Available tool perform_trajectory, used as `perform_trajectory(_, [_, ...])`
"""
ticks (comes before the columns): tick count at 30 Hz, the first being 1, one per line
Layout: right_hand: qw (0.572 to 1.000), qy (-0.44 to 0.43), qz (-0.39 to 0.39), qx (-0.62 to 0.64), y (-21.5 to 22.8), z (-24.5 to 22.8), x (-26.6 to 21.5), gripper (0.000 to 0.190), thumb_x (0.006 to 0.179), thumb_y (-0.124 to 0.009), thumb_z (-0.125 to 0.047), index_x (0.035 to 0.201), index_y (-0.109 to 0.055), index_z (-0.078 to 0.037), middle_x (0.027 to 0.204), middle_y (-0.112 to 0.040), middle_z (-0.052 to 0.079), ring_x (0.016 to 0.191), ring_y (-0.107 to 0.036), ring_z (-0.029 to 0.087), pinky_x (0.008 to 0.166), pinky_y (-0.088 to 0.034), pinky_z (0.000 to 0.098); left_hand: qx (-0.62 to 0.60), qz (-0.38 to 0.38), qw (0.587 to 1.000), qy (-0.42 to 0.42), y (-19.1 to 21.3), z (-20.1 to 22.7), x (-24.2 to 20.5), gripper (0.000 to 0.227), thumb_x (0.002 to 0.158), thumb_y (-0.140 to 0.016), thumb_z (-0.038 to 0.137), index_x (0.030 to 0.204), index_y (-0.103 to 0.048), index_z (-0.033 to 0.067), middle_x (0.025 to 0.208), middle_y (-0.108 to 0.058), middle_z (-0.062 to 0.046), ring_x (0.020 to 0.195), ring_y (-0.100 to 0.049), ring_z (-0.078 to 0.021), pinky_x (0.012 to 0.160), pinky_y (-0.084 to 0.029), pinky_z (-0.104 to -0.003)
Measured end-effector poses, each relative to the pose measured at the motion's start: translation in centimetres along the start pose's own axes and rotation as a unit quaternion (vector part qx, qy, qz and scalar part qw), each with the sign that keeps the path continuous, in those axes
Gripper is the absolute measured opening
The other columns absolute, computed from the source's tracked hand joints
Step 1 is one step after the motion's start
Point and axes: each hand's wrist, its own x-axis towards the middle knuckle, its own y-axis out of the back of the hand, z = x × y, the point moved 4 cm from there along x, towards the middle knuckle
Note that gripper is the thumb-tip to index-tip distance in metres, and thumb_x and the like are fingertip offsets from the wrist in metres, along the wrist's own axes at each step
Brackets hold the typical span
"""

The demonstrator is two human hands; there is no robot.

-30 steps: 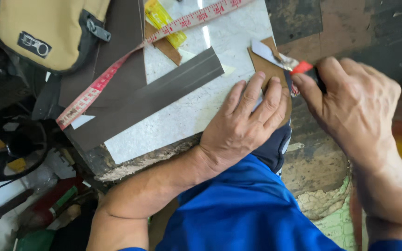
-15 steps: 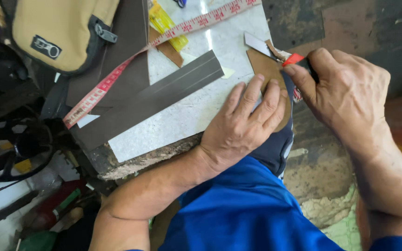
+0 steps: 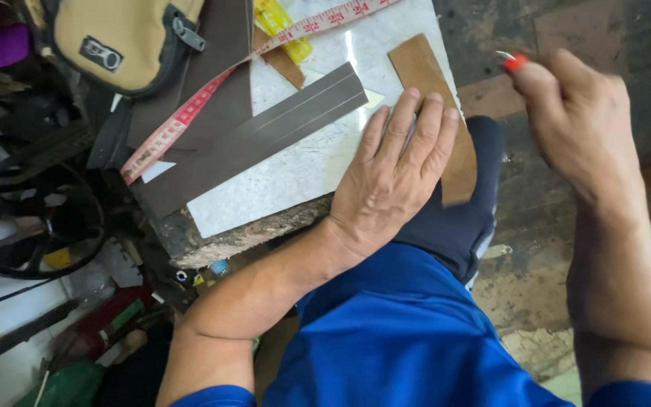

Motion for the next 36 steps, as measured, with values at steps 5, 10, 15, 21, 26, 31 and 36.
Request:
perform_trajectory(5, [0.962, -0.116, -0.079, 0.235, -1.4, 1.2, -4.1, 0.055, 0.111, -0.038, -0.056, 0.097, -0.053, -0.005, 0.081, -0.062, 0.010, 0.067, -0.059, 0.020, 0.062, -0.046, 0.0331, 0.007, -0.036, 0.999, 0.016, -0.9, 0.5, -0.4, 0.035, 0.114, -0.060, 0.019, 0.146, -0.047, 0.0138, 0.148, -0.058, -0.009, 0.139, -0.058, -0.0307, 0.116, -0.046, -0.044])
perform_trajectory(10, [0.894, -0.092, -0.024, 0.438, -2.6, 0.7, -6.8, 0.015, 0.110, -0.045, -0.013, 0.109, -0.047, 0.002, 0.089, -0.057, 0.017, 0.063, -0.062, 0.026, 0.063, -0.058, 0.0342, -0.041, -0.025, 0.999, 0.007, -0.7, 0.3, -0.7, 0.034, 0.111, -0.061, 0.008, 0.143, -0.051, 0.0097, 0.148, -0.051, -0.017, 0.140, -0.056, -0.0367, 0.116, -0.052, -0.047])
perform_trajectory(15, [0.878, -0.069, -0.023, 0.474, -1.5, 0.7, -7.2, 0.051, 0.101, -0.052, -0.033, 0.137, -0.048, 0.004, 0.094, -0.057, 0.015, 0.064, -0.059, 0.023, 0.056, -0.055, 0.0346, 0.005, -0.033, 0.999, -0.025, -1.0, 0.6, -1.1, 0.039, 0.111, -0.060, 0.010, 0.148, -0.048, 0.0086, 0.147, -0.054, -0.013, 0.138, -0.055, -0.0318, 0.114, -0.052, -0.042])
perform_trajectory(21, [0.881, -0.049, -0.045, 0.469, -1.8, 0.0, -7.4, 0.034, 0.110, -0.049, -0.039, 0.118, -0.052, -0.006, 0.072, -0.056, 0.010, 0.051, -0.055, 0.017, 0.046, -0.049, 0.0254, -0.027, -0.011, 0.999, -0.039, -0.5, 0.6, -1.6, 0.037, 0.111, -0.058, 0.007, 0.146, -0.050, 0.0158, 0.146, -0.054, -0.014, 0.137, -0.057, -0.0391, 0.116, -0.049, -0.047])
perform_trajectory(26, [0.883, -0.036, -0.049, 0.466, -2.4, 0.4, -6.9, 0.039, 0.108, -0.051, -0.044, 0.109, -0.050, -0.005, 0.069, -0.055, 0.011, 0.045, -0.052, 0.017, 0.043, -0.047, 0.0273, 0.006, -0.049, 0.999, -0.023, -1.1, 0.7, -1.3, 0.038, 0.114, -0.051, 0.011, 0.151, -0.043, 0.0101, 0.150, -0.053, -0.014, 0.142, -0.051, -0.0368, 0.119, -0.044, -0.045])
perform_trajectory(31, [0.954, -0.042, -0.020, 0.296, -0.5, -1.0, -6.6, 0.026, 0.118, -0.048, -0.019, 0.098, -0.045, -0.002, 0.071, -0.060, 0.012, 0.052, -0.058, 0.019, 0.046, -0.049, 0.0294, 0.038, -0.081, 0.996, -0.024, -1.5, 0.5, -1.1, 0.047, 0.117, -0.055, 0.016, 0.156, -0.031, 0.0049, 0.157, -0.046, -0.019, 0.147, -0.047, -0.0346, 0.122, -0.046, -0.045])
perform_trajectory(36, [0.996, 0.073, -0.012, 0.055, -0.3, -0.7, -6.1, 0.035, 0.110, -0.066, -0.017, 0.133, -0.051, 0.005, 0.122, -0.071, 0.028, 0.108, -0.069, 0.044, 0.084, -0.051, 0.0482, 0.004, 0.000, 0.999, -0.052, -0.7, 0.5, -1.6, 0.042, 0.117, -0.054, 0.016, 0.153, -0.034, 0.0173, 0.142, -0.062, -0.014, 0.138, -0.060, -0.0326, 0.117, -0.050, -0.045])
